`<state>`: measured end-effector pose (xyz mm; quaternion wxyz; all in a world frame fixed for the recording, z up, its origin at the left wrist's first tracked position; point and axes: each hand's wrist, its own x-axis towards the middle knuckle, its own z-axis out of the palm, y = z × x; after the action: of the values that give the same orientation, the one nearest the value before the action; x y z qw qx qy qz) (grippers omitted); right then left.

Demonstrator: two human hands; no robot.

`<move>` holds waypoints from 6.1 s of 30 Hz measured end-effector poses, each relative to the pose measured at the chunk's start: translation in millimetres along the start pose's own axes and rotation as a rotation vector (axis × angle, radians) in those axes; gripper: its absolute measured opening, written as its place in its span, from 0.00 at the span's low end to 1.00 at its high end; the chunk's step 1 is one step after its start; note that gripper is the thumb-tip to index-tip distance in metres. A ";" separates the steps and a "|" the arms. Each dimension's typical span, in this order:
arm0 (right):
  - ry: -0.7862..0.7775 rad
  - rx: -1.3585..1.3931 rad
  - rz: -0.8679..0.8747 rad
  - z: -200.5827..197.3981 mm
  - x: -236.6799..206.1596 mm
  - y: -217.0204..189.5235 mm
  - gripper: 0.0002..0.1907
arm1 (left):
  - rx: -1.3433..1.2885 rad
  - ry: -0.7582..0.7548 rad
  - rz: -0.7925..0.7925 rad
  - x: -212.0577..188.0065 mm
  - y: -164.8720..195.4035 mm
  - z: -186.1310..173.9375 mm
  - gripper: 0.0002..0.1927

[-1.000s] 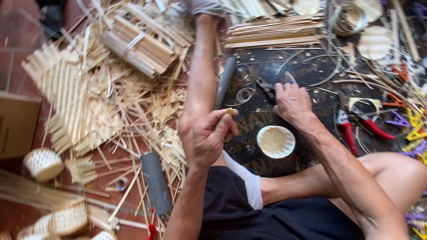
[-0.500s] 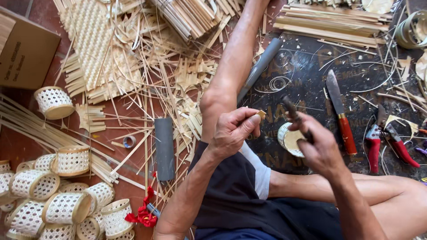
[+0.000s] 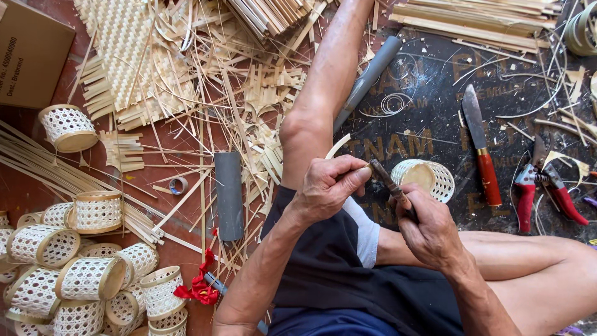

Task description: The person sits on the floor and trims a thin bamboo strip with a small knife, then fits and presses a woven bamboo basket body over a gray cylindrical form. They weave a flexible strip around the basket rim, tuck and press the edges by hand, and finally squeeze glue from a plastic bottle onto the basket rim.

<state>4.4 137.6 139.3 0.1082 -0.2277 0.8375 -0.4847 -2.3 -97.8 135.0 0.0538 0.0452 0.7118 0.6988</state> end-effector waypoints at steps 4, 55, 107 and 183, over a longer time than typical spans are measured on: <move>-0.092 0.321 0.075 9.4 -14.4 10.6 0.06 | 0.005 -0.054 0.031 -9.2 -2.9 -5.5 0.08; 0.265 -0.055 0.250 -41.7 -81.2 10.4 0.20 | -0.582 0.041 0.165 9.1 36.9 -32.2 0.14; 0.074 0.097 -0.164 -0.4 -55.9 -20.1 0.09 | 0.186 -0.115 0.295 -13.2 30.2 19.2 0.03; 0.271 0.327 0.413 -1.5 -101.4 -28.6 0.22 | -0.102 -0.380 -0.195 35.2 33.4 47.9 0.10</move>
<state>100.2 175.8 160.8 0.1271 0.0349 0.7839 -0.6067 -30.8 -44.9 167.0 0.2567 0.1041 0.6537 0.7043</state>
